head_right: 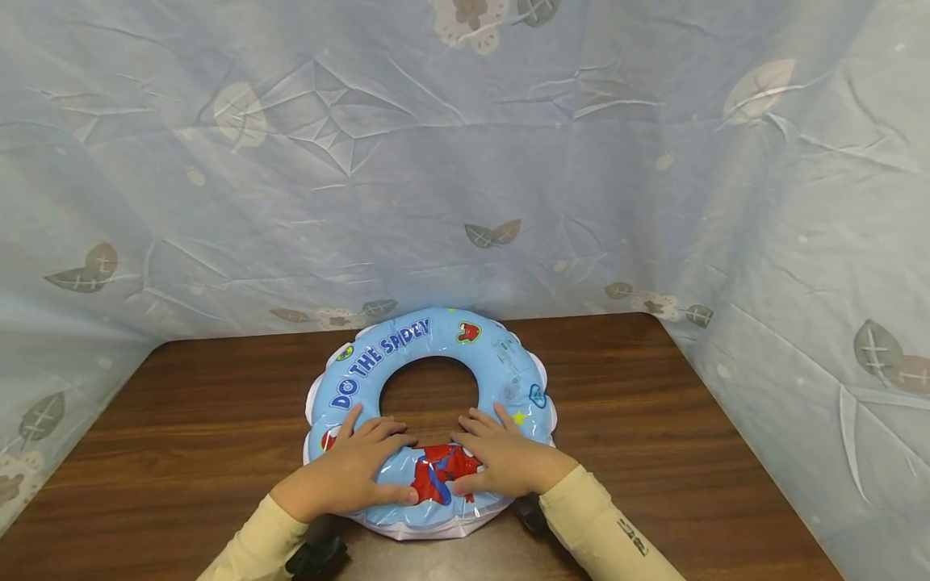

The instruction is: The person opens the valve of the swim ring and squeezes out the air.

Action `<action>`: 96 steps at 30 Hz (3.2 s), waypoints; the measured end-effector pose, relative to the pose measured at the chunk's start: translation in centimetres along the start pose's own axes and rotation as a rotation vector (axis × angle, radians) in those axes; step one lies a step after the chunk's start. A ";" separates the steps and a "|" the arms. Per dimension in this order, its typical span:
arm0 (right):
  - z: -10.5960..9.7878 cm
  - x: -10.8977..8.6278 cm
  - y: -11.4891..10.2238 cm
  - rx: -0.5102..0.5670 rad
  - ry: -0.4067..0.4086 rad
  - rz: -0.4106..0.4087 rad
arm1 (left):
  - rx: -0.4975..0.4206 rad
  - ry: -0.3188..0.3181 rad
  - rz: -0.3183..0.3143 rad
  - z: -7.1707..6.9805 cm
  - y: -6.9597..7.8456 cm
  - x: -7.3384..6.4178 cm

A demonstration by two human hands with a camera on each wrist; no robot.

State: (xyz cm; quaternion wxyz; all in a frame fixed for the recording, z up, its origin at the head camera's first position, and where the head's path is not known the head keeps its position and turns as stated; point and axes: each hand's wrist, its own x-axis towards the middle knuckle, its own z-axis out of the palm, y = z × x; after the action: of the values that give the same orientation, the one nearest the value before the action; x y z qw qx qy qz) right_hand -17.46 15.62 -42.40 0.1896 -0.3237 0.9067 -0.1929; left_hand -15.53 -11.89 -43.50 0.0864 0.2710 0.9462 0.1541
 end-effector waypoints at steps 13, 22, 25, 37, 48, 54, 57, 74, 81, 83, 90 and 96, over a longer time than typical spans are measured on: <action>0.2 0.0 0.1 -0.002 0.000 -0.004 | -0.012 -0.006 -0.005 0.0 0.1 -0.2; 0.4 0.3 0.4 -0.010 -0.003 0.005 | -0.008 -0.006 -0.005 0.0 0.1 -0.2; 0.5 0.3 0.5 -0.011 -0.001 0.004 | -0.007 -0.008 -0.004 0.0 0.2 -0.2; 0.5 0.3 0.6 -0.022 -0.003 -0.011 | 0.001 -0.005 -0.007 -0.1 0.2 -0.1; 0.5 0.4 0.7 -0.020 -0.009 0.007 | -0.009 -0.006 -0.007 -0.3 0.3 -0.1; 0.4 0.4 0.6 -0.027 -0.008 0.007 | -0.019 -0.004 -0.003 -0.4 0.4 -0.2; 0.5 0.3 0.7 -0.029 -0.010 0.008 | -0.030 -0.007 -0.004 -0.5 0.4 -0.2; 0.3 0.1 0.7 -0.065 -0.086 -0.015 | 0.081 -0.054 -0.004 -0.4 0.7 -0.3; 0.4 0.2 0.9 -0.056 -0.104 -0.009 | 0.104 -0.075 0.007 -0.2 0.8 -0.2; 0.3 0.2 0.9 -0.055 -0.102 -0.012 | 0.088 -0.084 0.004 -0.2 0.7 -0.2; 0.6 0.2 1.0 -0.044 -0.096 -0.011 | 0.032 -0.089 -0.003 0.0 0.5 -0.2; 0.6 0.1 0.8 -0.024 -0.100 -0.008 | 0.024 -0.086 -0.011 -0.1 0.8 -0.4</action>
State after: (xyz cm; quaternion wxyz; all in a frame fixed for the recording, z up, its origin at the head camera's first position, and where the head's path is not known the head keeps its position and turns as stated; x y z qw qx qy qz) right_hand -17.63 16.00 -43.24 0.2299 -0.3387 0.8971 -0.1663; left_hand -14.87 -11.51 -43.07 0.1244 0.2733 0.9449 0.1303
